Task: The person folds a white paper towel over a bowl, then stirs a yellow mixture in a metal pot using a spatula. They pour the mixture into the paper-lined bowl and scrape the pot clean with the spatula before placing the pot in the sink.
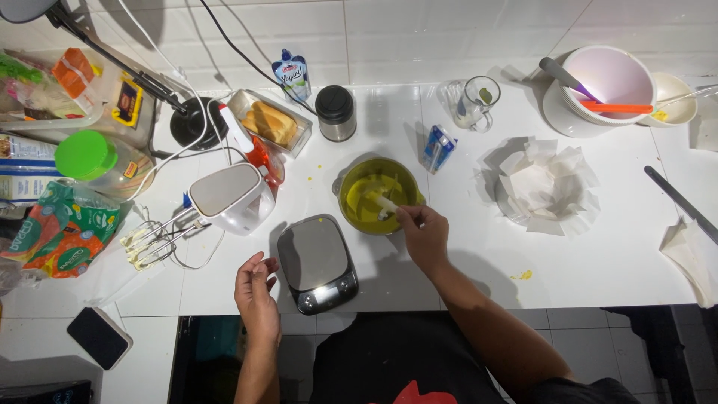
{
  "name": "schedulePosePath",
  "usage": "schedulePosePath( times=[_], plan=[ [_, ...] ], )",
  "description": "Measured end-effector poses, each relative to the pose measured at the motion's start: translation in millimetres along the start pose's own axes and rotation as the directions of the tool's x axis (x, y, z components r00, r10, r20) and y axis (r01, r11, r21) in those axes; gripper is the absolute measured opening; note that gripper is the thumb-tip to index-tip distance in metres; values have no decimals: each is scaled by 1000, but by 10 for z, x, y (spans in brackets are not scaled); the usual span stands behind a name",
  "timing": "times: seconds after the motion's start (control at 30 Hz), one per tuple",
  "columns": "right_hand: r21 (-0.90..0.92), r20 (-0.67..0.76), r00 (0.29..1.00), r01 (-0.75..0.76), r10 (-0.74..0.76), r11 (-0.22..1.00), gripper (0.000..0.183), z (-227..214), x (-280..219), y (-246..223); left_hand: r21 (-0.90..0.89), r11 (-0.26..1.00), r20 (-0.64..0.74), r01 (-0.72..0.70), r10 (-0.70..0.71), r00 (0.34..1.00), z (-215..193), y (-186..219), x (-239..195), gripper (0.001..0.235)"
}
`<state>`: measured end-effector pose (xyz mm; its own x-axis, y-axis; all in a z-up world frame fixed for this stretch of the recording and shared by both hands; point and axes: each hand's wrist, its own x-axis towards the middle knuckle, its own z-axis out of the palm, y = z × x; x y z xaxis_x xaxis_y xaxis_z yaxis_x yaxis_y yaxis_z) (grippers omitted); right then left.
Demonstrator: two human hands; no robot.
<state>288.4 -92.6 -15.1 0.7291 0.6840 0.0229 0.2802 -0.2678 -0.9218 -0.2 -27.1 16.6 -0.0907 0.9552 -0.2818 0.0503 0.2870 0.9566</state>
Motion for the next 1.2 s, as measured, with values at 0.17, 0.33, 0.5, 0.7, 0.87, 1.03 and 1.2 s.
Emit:
schedulePosePath(
  times=[0.17,0.33,0.5,0.7,0.87,1.03,1.2],
  plan=[
    [-11,-26,1000,6,-6,1000,19,3,-6,7,0,1000,3,2,-2,1000,2,-16,9,33],
    [-34,7,1000,1,-1,999,20,-3,-12,-14,-10,1000,6,-8,8,1000,9,-25,17,31],
    [-36,28,999,-31,32,999,20,-19,31,-61,-4,1000,8,0,0,1000,11,8,20,32],
    [-106,-20,995,92,-95,990,22,-18,33,-72,-12,1000,-1,0,0,1000,-32,-23,54,31],
    [-223,-34,971,223,-236,949,22,9,84,-4,-18,1000,-8,9,-9,1000,-49,-8,51,32],
    [-255,81,963,268,-255,929,18,10,138,31,-23,1000,4,11,-11,1000,-55,0,49,34],
    [-324,42,913,396,-405,859,16,47,170,108,-24,1000,4,-1,1,1000,-36,5,89,34]
  ],
)
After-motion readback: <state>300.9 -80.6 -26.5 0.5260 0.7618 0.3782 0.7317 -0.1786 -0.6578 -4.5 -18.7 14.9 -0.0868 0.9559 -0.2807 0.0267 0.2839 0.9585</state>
